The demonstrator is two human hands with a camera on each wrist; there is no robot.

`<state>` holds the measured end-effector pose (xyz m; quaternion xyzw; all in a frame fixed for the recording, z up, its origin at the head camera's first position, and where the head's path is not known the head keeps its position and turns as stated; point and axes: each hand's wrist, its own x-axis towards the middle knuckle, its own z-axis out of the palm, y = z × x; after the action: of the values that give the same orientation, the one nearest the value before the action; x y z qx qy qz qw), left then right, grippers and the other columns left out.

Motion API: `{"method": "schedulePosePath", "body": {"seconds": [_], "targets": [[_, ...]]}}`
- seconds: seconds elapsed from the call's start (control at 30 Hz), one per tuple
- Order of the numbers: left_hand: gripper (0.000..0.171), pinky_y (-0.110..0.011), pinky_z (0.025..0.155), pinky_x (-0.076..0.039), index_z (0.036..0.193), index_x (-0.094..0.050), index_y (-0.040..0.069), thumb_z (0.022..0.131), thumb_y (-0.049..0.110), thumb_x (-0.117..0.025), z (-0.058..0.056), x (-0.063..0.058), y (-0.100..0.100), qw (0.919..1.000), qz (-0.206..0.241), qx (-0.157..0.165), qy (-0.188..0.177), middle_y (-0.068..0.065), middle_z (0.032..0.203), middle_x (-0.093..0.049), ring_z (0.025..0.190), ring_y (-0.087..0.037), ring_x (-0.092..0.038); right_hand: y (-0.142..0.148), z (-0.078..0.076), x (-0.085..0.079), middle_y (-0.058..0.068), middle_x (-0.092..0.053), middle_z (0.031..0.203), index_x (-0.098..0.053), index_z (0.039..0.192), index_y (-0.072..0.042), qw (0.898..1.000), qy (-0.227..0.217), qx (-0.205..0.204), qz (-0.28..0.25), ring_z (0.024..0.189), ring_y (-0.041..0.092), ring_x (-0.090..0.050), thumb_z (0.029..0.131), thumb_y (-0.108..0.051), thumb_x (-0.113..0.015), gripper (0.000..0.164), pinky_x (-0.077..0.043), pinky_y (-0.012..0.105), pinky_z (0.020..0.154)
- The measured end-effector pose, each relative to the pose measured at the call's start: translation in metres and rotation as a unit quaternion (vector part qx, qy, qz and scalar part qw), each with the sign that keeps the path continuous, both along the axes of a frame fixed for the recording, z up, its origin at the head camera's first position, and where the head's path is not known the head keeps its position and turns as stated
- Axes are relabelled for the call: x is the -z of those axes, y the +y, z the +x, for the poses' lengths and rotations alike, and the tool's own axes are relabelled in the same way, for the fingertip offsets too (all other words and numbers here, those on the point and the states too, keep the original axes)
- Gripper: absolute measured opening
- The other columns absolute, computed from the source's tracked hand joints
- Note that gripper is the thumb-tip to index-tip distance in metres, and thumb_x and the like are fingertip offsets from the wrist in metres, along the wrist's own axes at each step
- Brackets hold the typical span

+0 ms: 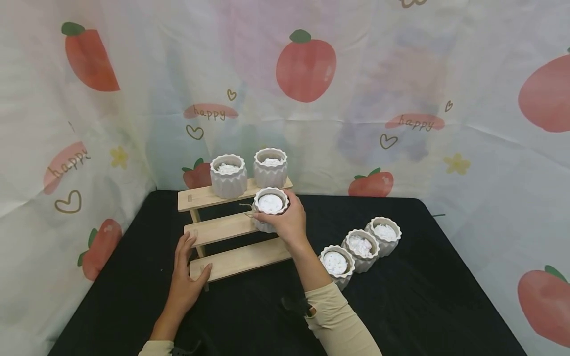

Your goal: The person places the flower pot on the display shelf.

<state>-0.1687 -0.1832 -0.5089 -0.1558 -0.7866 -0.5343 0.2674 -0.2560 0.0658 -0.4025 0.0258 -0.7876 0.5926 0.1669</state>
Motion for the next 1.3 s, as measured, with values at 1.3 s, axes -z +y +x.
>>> {"method": "schedulePosePath", "body": {"seconds": [1.3], "targets": [[0.091, -0.016, 0.117, -0.023, 0.159, -0.033, 0.005, 0.082, -0.016, -0.078, -0.017, 0.031, -0.015, 0.9999, -0.014, 0.005, -0.002, -0.012, 0.169, -0.014, 0.152, -0.014, -0.019, -0.001, -0.002, 0.003, 0.015, -0.058, 0.132, -0.047, 0.146, -0.001, 0.995, 0.019, -0.036, 0.094, 0.121, 0.032, -0.057, 0.067, -0.027, -0.099, 0.098, -0.048, 0.049, 0.101]]}}
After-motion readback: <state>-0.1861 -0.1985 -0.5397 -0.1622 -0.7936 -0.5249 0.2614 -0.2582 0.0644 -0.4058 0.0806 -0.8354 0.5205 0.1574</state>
